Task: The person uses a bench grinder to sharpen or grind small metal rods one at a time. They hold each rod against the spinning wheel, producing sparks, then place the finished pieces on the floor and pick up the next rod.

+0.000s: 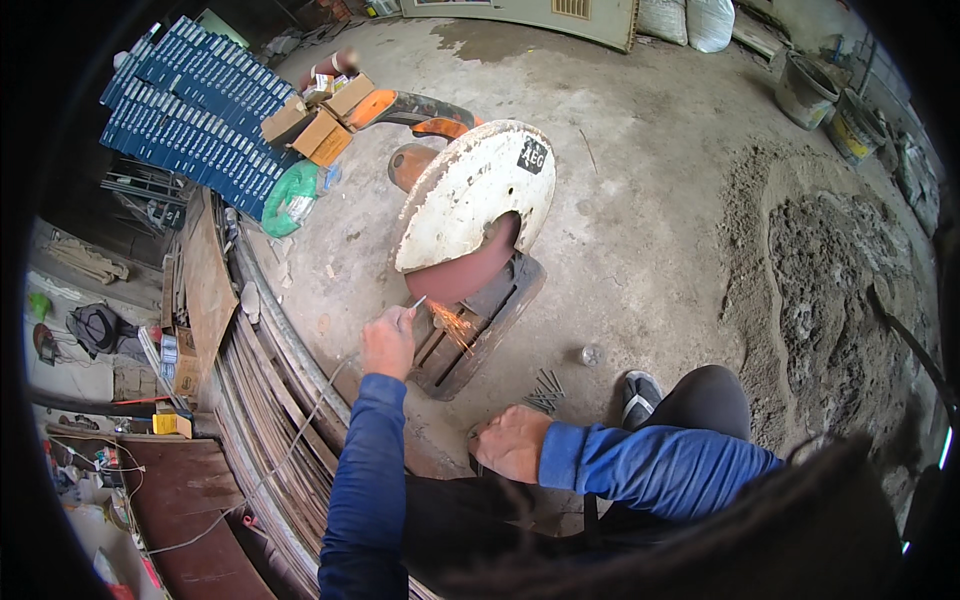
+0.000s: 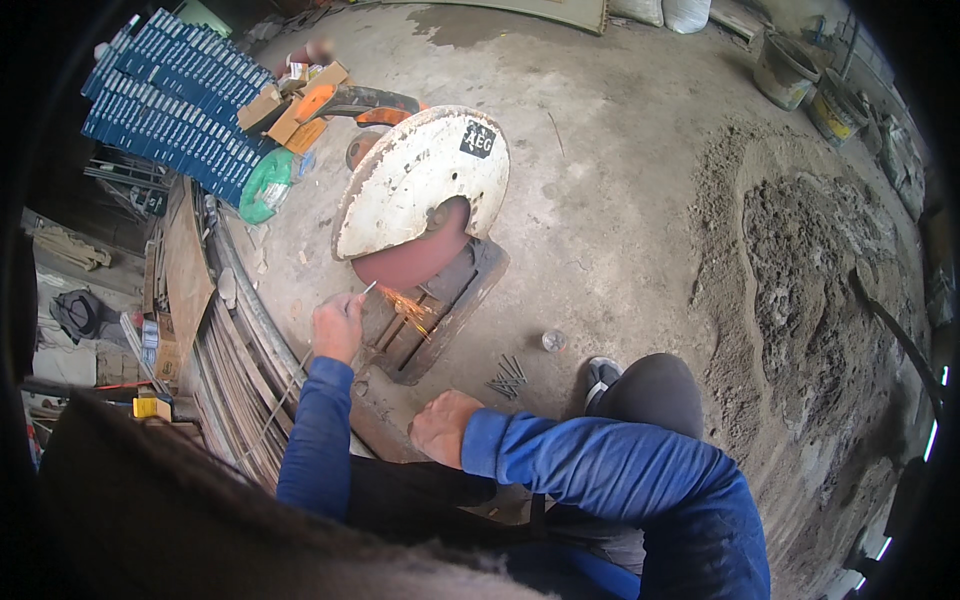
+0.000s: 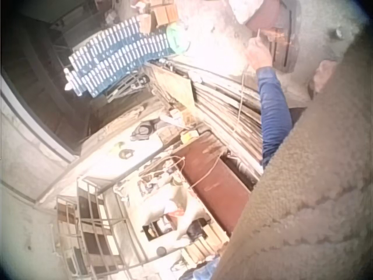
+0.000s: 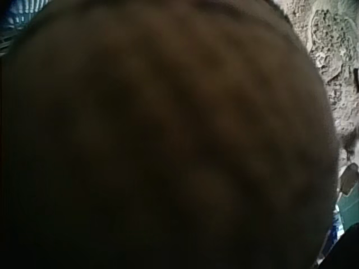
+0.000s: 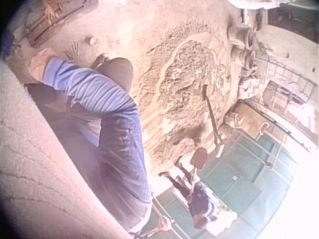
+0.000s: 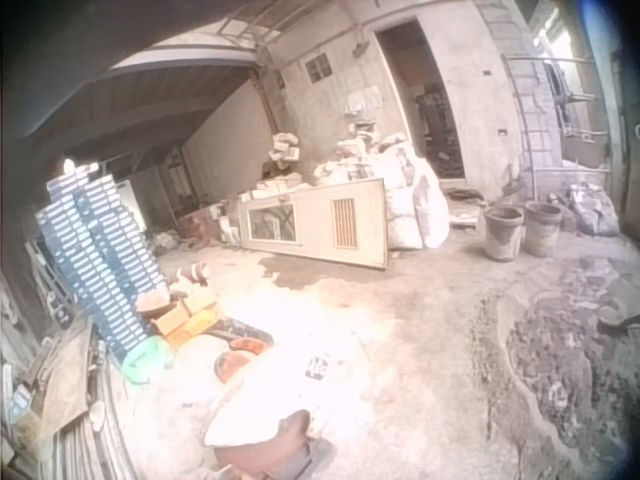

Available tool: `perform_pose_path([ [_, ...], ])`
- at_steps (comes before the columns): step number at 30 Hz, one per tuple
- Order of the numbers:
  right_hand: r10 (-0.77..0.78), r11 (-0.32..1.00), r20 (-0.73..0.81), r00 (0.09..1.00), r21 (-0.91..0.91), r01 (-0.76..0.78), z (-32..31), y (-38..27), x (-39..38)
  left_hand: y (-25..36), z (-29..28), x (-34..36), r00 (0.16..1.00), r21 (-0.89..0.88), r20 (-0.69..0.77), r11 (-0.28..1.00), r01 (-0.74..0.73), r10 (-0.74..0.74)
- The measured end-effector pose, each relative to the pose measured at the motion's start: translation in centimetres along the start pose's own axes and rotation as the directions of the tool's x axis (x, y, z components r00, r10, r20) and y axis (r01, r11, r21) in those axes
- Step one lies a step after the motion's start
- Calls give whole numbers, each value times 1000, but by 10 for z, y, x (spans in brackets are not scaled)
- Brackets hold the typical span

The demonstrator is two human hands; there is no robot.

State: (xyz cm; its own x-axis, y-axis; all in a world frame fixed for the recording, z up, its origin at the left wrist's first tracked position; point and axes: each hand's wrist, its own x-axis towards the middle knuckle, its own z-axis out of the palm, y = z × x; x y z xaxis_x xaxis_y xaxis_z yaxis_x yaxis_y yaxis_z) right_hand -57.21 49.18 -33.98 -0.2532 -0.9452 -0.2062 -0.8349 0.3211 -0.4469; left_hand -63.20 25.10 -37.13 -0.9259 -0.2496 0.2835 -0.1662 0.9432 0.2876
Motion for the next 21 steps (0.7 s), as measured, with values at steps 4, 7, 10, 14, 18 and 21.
perform_pose_path([
  [4, -7, 1000, -6, 1000, 5, 7, -1, 0, 0, 1, 2, 1, 999, -12, -33, 999, -30, 30],
  [7, 10, 1000, 4, 1000, 28, -10, -2, -1, 0, 1, 3, 0, 998, -17, -53, 1000, -20, 19],
  [10, 0, 1000, 2, 1000, 19, 0, -2, -1, 0, 1, 3, 0, 998, 6, -58, 1000, 2, -2],
  [14, -14, 1000, -18, 1000, 1, 14, -3, -1, -1, 0, 6, 0, 997, 26, -70, 999, 22, -21],
  [18, -21, 1000, -31, 999, -13, 20, -2, -2, -2, 0, 8, 1, 993, 26, -117, 1000, -16, 19],
  [21, 1, 1000, -18, 1000, 3, -1, -2, -2, -1, 0, 7, 1, 993, 35, -112, 999, -23, 27],
])
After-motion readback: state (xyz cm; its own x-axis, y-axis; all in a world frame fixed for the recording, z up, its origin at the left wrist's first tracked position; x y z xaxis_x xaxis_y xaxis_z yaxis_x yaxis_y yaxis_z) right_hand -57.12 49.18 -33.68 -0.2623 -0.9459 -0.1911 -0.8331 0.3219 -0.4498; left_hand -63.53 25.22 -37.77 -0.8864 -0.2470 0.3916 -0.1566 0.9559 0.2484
